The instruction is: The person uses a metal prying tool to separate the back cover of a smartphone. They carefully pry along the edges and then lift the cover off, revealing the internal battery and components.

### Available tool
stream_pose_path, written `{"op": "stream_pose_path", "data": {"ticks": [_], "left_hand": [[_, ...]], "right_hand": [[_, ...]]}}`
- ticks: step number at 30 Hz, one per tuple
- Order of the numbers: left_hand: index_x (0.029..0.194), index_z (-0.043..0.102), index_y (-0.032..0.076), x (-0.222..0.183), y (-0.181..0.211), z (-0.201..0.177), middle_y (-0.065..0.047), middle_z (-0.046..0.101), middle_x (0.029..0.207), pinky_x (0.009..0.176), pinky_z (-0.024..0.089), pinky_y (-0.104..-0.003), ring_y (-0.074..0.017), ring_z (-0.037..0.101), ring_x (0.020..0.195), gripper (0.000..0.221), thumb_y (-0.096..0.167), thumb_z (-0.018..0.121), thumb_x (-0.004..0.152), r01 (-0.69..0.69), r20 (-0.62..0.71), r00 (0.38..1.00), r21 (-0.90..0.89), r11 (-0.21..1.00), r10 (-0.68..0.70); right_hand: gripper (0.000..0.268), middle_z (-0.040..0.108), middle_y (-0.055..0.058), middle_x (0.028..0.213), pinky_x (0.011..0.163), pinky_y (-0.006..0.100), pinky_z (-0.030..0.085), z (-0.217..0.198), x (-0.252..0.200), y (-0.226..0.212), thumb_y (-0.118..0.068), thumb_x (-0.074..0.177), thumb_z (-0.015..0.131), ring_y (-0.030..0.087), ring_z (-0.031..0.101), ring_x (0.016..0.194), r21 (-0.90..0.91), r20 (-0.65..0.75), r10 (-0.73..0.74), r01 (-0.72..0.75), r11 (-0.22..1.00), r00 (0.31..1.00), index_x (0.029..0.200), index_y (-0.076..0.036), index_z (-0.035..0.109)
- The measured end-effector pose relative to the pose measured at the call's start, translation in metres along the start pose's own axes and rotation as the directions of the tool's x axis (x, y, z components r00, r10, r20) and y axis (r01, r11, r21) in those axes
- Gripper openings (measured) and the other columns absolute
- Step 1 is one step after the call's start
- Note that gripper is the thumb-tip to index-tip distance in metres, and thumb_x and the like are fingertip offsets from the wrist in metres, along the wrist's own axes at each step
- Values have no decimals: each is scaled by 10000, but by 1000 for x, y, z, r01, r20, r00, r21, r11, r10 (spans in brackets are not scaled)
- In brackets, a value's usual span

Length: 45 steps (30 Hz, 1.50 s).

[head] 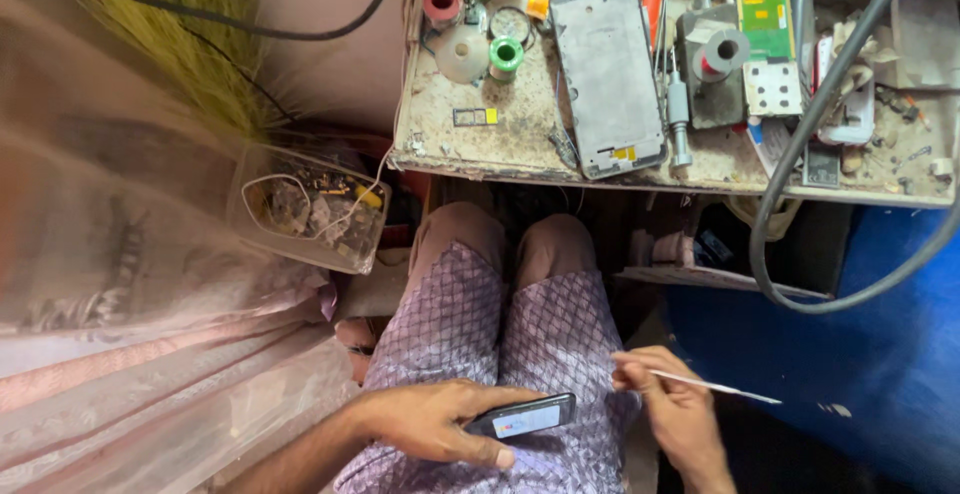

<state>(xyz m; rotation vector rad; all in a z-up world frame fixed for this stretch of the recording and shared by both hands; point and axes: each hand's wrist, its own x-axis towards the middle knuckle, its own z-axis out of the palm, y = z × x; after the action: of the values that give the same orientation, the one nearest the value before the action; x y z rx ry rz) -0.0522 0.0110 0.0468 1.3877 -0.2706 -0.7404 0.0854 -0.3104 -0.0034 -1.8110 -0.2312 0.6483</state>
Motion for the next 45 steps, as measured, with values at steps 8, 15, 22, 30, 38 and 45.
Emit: {"op": "stream_pose_path", "data": {"ticks": [8, 15, 22, 30, 38, 45], "left_hand": [[1562, 448, 40, 8, 0, -8, -207, 719, 1197, 921, 539, -394, -291, 704, 1069, 774, 446, 662, 939, -18, 59, 998, 149, 989, 9], [1508, 508, 30, 11, -5, -5, -202, 742, 1117, 837, 558, -396, -293, 727, 975, 738, 452, 662, 922, 17, 57, 998, 161, 987, -27], [1493, 528, 43, 13, -9, -5, -190, 755, 1041, 791, 558, -398, -287, 729, 908, 723, 462, 660, 920, 26, 64, 997, 163, 986, -37], [1456, 591, 64, 15, -12, -6, -160, 756, 946, 721, 530, -386, -247, 696, 814, 641, 414, 667, 925, 53, 77, 995, 142, 988, -65], [1445, 585, 42, 16, -24, -5, -153, 759, 1012, 759, 547, -381, -244, 713, 871, 668, 413, 707, 903, -5, 64, 998, 149, 989, -5], [1435, 579, 2, 16, -31, 3, -192, 757, 983, 746, 549, -406, -275, 715, 844, 718, 407, 725, 860, 16, 63, 998, 167, 986, -27]], "right_hand": [[163, 772, 189, 983, 813, 386, 633, 15, -25, -24, -72, 925, 637, 257, 784, 914, 207, 115, 84, -106, 973, 990, 984, 65, 703], [73, 814, 257, 957, 823, 422, 644, 26, -36, -25, -19, 936, 617, 306, 816, 940, 233, 138, 33, -65, 970, 990, 966, 48, 619], [66, 808, 281, 969, 793, 406, 651, 24, -38, -21, -9, 934, 622, 309, 821, 933, 246, 160, -50, 9, 969, 986, 954, 54, 625], [59, 815, 279, 954, 787, 400, 658, 19, -30, -25, -18, 935, 608, 307, 829, 917, 225, 247, 25, -82, 971, 969, 949, 39, 603], [37, 823, 248, 963, 789, 383, 655, 21, -33, -21, -8, 933, 617, 287, 834, 919, 133, 217, -27, -2, 991, 976, 945, 24, 629], [101, 810, 221, 1019, 853, 377, 685, 22, -42, 1, 61, 955, 583, 283, 800, 1001, 205, 246, -185, 135, 969, 951, 1004, 0, 647]]}}
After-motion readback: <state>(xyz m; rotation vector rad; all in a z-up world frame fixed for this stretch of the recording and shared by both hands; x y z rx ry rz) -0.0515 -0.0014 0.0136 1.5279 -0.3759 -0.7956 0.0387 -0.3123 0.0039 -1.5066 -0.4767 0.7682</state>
